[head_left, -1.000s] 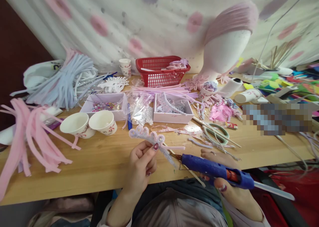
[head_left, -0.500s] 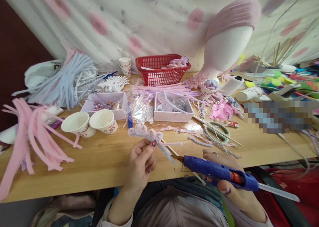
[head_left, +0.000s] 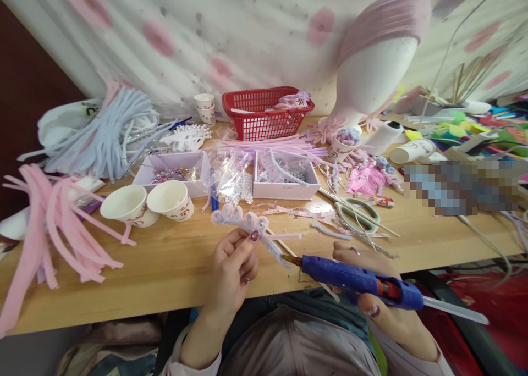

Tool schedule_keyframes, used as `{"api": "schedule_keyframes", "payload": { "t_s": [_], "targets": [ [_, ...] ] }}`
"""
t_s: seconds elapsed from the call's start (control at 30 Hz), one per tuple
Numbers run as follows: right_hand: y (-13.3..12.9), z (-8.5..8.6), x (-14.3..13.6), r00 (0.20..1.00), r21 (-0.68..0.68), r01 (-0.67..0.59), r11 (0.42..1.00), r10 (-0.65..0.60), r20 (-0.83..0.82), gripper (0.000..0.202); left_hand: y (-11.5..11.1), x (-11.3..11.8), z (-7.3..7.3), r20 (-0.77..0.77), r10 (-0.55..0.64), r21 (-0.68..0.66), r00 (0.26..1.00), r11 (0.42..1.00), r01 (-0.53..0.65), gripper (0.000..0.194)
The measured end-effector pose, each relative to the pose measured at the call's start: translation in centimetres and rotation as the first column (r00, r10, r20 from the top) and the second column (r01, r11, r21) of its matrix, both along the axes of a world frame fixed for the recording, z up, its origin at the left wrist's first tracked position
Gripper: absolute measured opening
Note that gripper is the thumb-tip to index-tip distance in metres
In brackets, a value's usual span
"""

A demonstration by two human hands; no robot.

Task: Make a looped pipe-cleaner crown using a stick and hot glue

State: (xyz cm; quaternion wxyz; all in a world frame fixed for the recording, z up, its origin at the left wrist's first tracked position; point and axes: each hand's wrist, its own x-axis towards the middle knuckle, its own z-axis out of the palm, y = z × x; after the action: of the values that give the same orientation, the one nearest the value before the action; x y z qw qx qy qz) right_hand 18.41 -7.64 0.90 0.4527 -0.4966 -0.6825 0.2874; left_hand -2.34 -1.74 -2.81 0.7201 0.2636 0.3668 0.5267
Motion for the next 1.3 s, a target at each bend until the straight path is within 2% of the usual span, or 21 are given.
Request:
{"api": "schedule_keyframes", "payload": {
  "t_s": [0.13,0.67,0.93,1.1,1.2,1.3],
  "targets": [
    [0.3,-0.2,0.1,0.999,0.016,-0.037,0.999,0.038,-0.013,0.062,0.0,0.0,0.0,-0.004,-0.001,-0.003,1.0,1.0,0.001,0.034],
    [0.0,-0.2,0.0,0.999,-0.036,-0.033,0.999,0.033,-0.016,0.06,0.0,-0.1,0.0,0.009,0.008,-0.005,1.0,1.0,-0.008,0.033],
    [0.0,-0.7,0.6,0.999,0.052,0.002,0.999,-0.005,0.048,0.056,-0.1,0.2,-0.1,0.002,0.024,-0.022,1.0,0.999,-0.023,0.036],
    [0.4,0.1,0.3,0.994,0.055,-0.089,0.995,0.085,0.069,0.065,-0.1,0.3,-0.1,-0.009,0.042,-0.024,0.999,0.999,-0.043,0.038],
    [0.2,0.6,1.2,0.99,0.078,-0.017,0.997,0.006,0.139,0.065,0.0,0.3,-0.1,-0.005,0.049,-0.022,0.999,0.999,-0.049,0.038],
    [-0.4,0.3,3.2,0.984,0.083,0.064,0.995,-0.076,0.161,0.057,0.0,0.3,-0.1,0.007,0.052,-0.026,0.999,0.998,-0.051,0.039]
  ]
}}
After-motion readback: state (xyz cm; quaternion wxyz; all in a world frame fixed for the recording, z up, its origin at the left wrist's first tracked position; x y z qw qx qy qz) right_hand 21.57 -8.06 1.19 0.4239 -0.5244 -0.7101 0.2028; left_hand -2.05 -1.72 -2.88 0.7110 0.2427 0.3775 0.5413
